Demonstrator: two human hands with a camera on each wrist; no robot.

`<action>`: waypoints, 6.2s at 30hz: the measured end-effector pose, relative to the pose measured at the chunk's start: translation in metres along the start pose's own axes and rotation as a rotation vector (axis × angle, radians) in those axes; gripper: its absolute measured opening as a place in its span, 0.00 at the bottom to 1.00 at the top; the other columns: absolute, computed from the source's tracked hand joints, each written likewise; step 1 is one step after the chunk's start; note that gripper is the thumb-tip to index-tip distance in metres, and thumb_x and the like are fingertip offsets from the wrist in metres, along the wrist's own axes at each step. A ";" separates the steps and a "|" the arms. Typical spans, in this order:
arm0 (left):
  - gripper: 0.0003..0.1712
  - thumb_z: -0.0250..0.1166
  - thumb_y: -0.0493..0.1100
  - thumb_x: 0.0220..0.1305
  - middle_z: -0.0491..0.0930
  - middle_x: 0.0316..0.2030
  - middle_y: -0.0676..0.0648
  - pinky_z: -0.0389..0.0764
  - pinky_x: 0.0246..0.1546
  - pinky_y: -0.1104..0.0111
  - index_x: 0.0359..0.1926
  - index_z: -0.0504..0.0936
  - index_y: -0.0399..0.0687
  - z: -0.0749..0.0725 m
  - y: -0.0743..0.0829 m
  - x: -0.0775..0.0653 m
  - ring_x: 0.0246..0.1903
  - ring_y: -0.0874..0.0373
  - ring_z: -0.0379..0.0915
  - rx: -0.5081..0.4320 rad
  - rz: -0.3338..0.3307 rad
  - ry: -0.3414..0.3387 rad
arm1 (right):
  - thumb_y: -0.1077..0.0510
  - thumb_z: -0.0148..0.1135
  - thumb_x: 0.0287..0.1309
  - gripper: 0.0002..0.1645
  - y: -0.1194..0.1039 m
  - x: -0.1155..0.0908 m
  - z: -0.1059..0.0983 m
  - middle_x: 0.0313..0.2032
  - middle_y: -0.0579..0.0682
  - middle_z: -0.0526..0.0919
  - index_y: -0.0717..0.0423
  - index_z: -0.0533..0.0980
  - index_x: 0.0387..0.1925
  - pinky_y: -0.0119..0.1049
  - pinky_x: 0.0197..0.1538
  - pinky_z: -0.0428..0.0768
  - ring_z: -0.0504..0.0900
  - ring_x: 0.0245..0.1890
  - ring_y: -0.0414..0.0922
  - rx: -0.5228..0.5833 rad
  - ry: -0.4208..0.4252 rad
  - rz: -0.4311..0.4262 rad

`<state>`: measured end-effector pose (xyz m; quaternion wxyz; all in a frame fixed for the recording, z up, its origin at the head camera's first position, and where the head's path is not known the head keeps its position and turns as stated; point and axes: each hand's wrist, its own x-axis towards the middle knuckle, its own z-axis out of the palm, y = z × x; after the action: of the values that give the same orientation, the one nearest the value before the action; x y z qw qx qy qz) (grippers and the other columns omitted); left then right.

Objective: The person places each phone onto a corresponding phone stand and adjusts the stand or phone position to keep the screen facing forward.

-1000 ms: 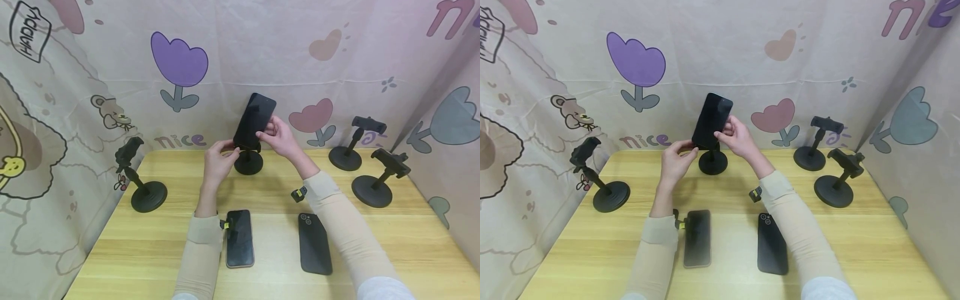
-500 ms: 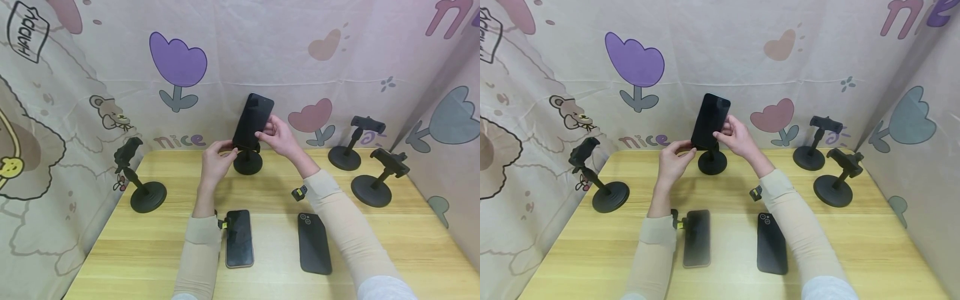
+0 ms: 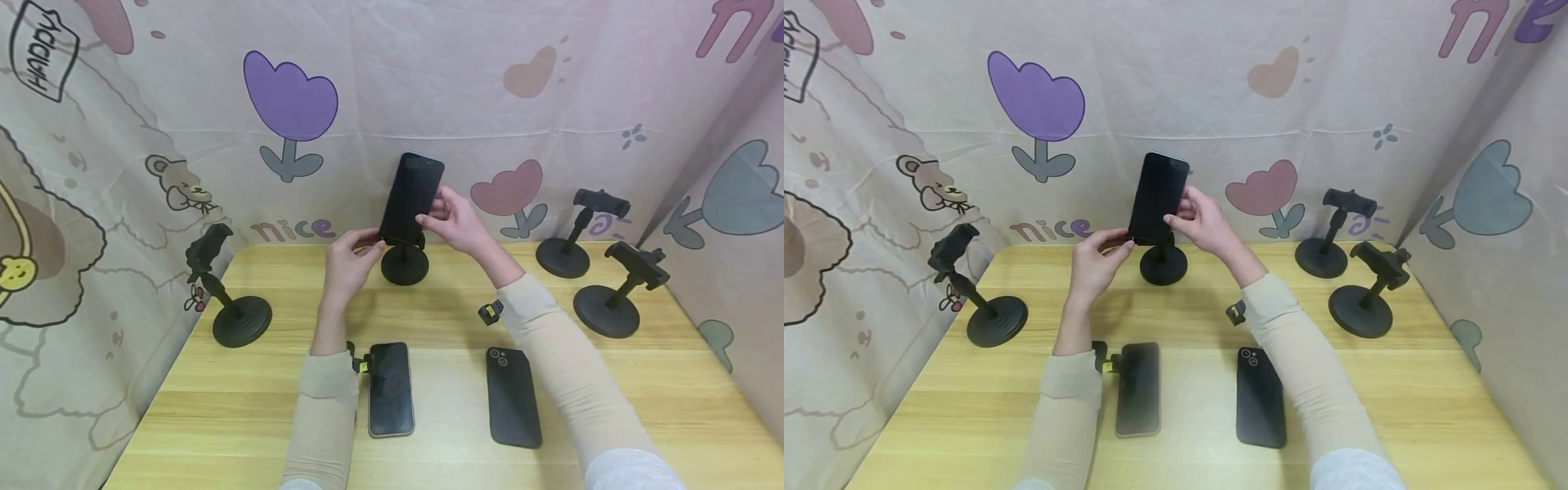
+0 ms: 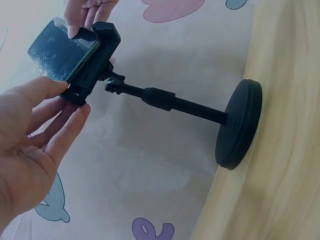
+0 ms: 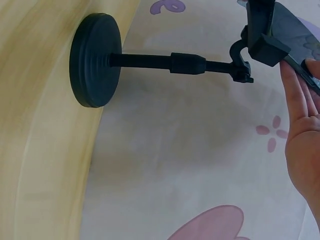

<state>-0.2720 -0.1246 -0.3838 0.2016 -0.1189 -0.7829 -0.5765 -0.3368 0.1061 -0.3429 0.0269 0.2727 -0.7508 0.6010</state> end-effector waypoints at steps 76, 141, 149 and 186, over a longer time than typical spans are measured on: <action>0.19 0.60 0.34 0.77 0.82 0.54 0.33 0.84 0.56 0.58 0.63 0.78 0.31 0.004 0.001 0.003 0.52 0.42 0.85 -0.050 -0.159 -0.070 | 0.62 0.62 0.73 0.28 -0.009 0.008 0.019 0.57 0.67 0.83 0.70 0.70 0.69 0.44 0.54 0.86 0.85 0.56 0.59 -0.035 0.149 0.004; 0.17 0.61 0.36 0.76 0.84 0.52 0.37 0.83 0.55 0.55 0.61 0.81 0.35 0.005 0.000 0.001 0.51 0.46 0.83 0.032 -0.145 -0.053 | 0.63 0.63 0.73 0.28 0.001 -0.010 0.025 0.55 0.66 0.85 0.67 0.72 0.69 0.43 0.50 0.87 0.87 0.52 0.59 -0.093 0.144 -0.073; 0.17 0.61 0.36 0.77 0.83 0.53 0.36 0.83 0.57 0.56 0.62 0.80 0.35 0.005 0.001 0.000 0.53 0.45 0.82 0.036 -0.142 -0.058 | 0.62 0.64 0.72 0.28 0.000 -0.010 0.025 0.54 0.66 0.85 0.65 0.72 0.70 0.43 0.50 0.87 0.88 0.51 0.58 -0.119 0.128 -0.077; 0.18 0.62 0.37 0.76 0.84 0.53 0.36 0.82 0.57 0.53 0.62 0.80 0.35 0.005 -0.001 0.000 0.54 0.44 0.83 0.065 -0.150 -0.066 | 0.62 0.65 0.71 0.28 0.004 -0.017 0.026 0.50 0.65 0.88 0.66 0.74 0.68 0.49 0.54 0.86 0.89 0.50 0.57 -0.303 0.135 -0.089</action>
<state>-0.2729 -0.1201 -0.3863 0.1360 -0.0722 -0.8140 -0.5601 -0.3166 0.0887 -0.3597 0.1444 0.2574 -0.8165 0.4962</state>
